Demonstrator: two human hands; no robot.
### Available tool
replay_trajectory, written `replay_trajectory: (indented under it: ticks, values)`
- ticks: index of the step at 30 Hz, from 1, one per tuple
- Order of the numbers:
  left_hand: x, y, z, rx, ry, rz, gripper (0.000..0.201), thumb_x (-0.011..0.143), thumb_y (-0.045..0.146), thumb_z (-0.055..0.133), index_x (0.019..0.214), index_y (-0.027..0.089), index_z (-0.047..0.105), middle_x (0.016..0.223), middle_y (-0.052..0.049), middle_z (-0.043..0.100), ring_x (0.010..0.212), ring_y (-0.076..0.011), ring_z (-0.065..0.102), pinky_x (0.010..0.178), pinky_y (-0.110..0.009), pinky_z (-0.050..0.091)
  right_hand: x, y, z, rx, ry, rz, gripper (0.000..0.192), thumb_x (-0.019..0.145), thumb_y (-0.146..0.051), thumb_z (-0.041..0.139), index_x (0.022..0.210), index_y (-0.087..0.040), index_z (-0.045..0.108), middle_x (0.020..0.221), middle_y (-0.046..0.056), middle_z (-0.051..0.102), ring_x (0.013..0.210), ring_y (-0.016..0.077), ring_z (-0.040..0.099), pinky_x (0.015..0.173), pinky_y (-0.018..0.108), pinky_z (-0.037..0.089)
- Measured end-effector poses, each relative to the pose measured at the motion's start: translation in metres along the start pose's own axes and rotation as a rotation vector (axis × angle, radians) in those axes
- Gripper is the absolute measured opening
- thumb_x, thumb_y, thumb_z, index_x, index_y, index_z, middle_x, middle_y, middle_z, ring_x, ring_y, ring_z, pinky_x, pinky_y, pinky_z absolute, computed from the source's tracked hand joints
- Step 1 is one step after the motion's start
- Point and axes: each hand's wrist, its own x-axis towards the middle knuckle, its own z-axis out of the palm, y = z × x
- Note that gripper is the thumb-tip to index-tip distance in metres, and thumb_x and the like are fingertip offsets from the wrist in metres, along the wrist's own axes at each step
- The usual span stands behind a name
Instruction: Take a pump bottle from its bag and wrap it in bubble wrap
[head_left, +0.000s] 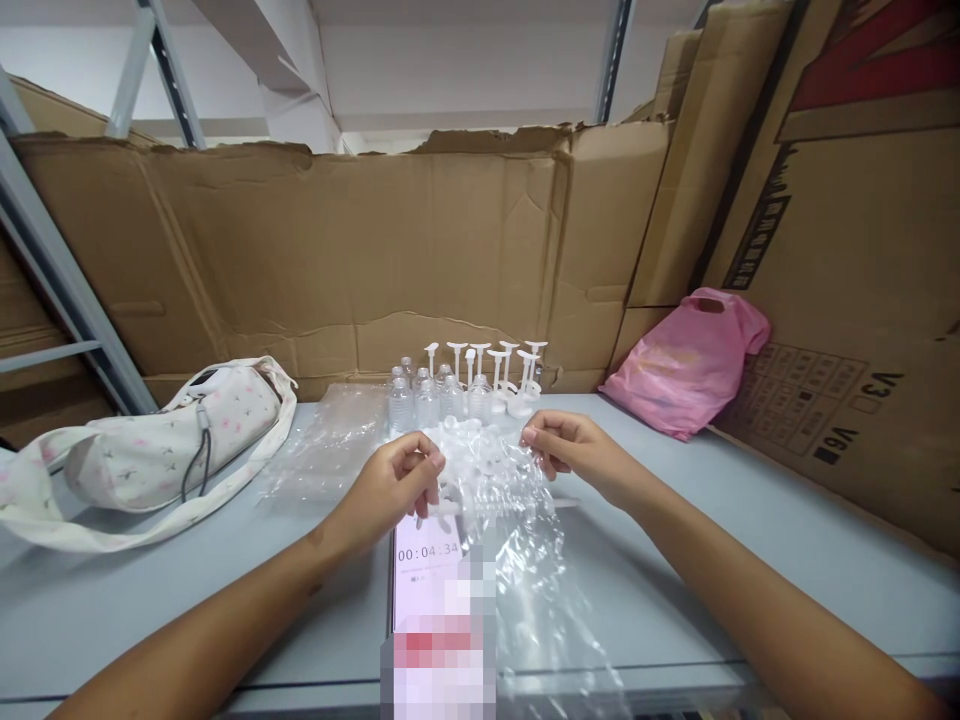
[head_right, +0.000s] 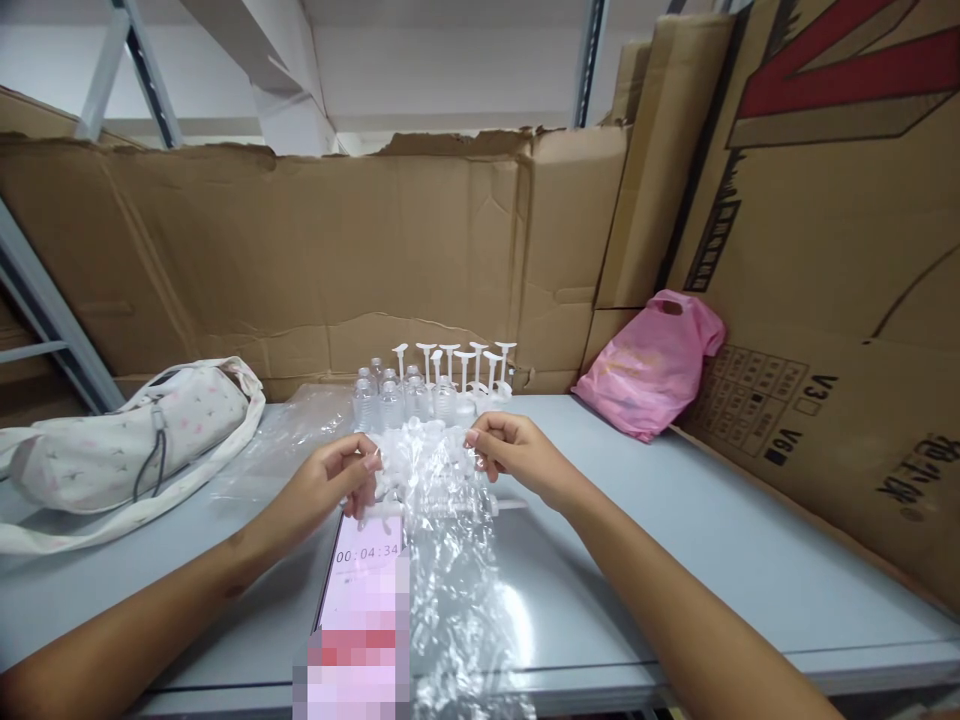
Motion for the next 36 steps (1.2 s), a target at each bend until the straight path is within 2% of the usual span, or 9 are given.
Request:
replay_trajectory:
  ticks: [7,16,22,27,31,34,36]
  values:
    - [0.002,-0.001,-0.003,0.008,-0.001,0.008,0.027,0.085,0.040,0.052,0.070,0.018,0.046,0.055,0.004,0.054,0.046,-0.0075,0.048,0.049,-0.021,0.040,-0.001,0.002,0.001,-0.047,-0.084,-0.010,0.032,0.075,-0.048,0.062,0.069,-0.017,0.057,0.052,-0.003,0.054,0.045,0.0083,0.048,0.045,0.022,0.031]
    - [0.007,-0.001,-0.010,0.038,0.117,0.026,0.024,0.082,0.038,0.056,0.073,0.017,0.048,0.055,0.005,0.051,0.046,-0.0068,0.046,0.047,-0.020,0.038,0.003,0.002,0.004,-0.051,0.002,-0.050,0.034,0.075,-0.052,0.060,0.071,-0.018,0.057,0.057,-0.002,0.055,0.045,0.0085,0.046,0.046,0.024,0.035]
    - [0.007,0.002,-0.012,0.099,0.138,0.060,0.022,0.084,0.036,0.053,0.073,0.018,0.047,0.054,0.006,0.048,0.046,-0.0062,0.044,0.047,-0.019,0.036,0.001,0.001,0.006,-0.070,0.027,-0.128,0.030,0.078,-0.048,0.058,0.073,-0.018,0.057,0.055,-0.004,0.051,0.045,0.0081,0.043,0.045,0.023,0.034]
    - [0.006,0.000,-0.015,0.146,0.050,0.069,0.018,0.085,0.035,0.051,0.080,0.018,0.051,0.063,0.003,0.053,0.056,-0.0091,0.049,0.055,-0.022,0.041,-0.001,-0.001,0.008,-0.078,0.003,-0.106,0.027,0.079,-0.045,0.058,0.073,-0.018,0.058,0.056,-0.004,0.051,0.046,0.0080,0.045,0.046,0.023,0.036]
    - [0.004,0.000,-0.011,0.212,-0.082,-0.007,0.018,0.084,0.033,0.050,0.090,0.017,0.056,0.075,0.000,0.058,0.064,-0.0109,0.054,0.061,-0.025,0.043,-0.004,-0.004,0.013,-0.082,-0.031,-0.084,0.030,0.077,-0.046,0.060,0.072,-0.017,0.058,0.058,-0.003,0.052,0.046,0.0076,0.045,0.045,0.022,0.036]
    - [0.002,0.004,-0.006,0.249,-0.148,-0.022,0.018,0.084,0.033,0.050,0.083,0.016,0.057,0.069,0.000,0.057,0.059,-0.0103,0.053,0.057,-0.024,0.042,-0.006,-0.004,0.015,-0.066,-0.061,-0.077,0.031,0.078,-0.047,0.060,0.074,-0.016,0.059,0.058,-0.002,0.052,0.046,0.0076,0.046,0.044,0.022,0.036]
    - [0.001,0.007,-0.004,0.242,-0.127,-0.014,0.020,0.084,0.034,0.050,0.079,0.015,0.056,0.063,0.001,0.054,0.056,-0.0098,0.051,0.054,-0.023,0.041,-0.007,-0.004,0.015,-0.045,-0.078,-0.090,0.031,0.079,-0.047,0.059,0.081,-0.017,0.060,0.058,-0.003,0.053,0.046,0.0072,0.046,0.044,0.021,0.036]
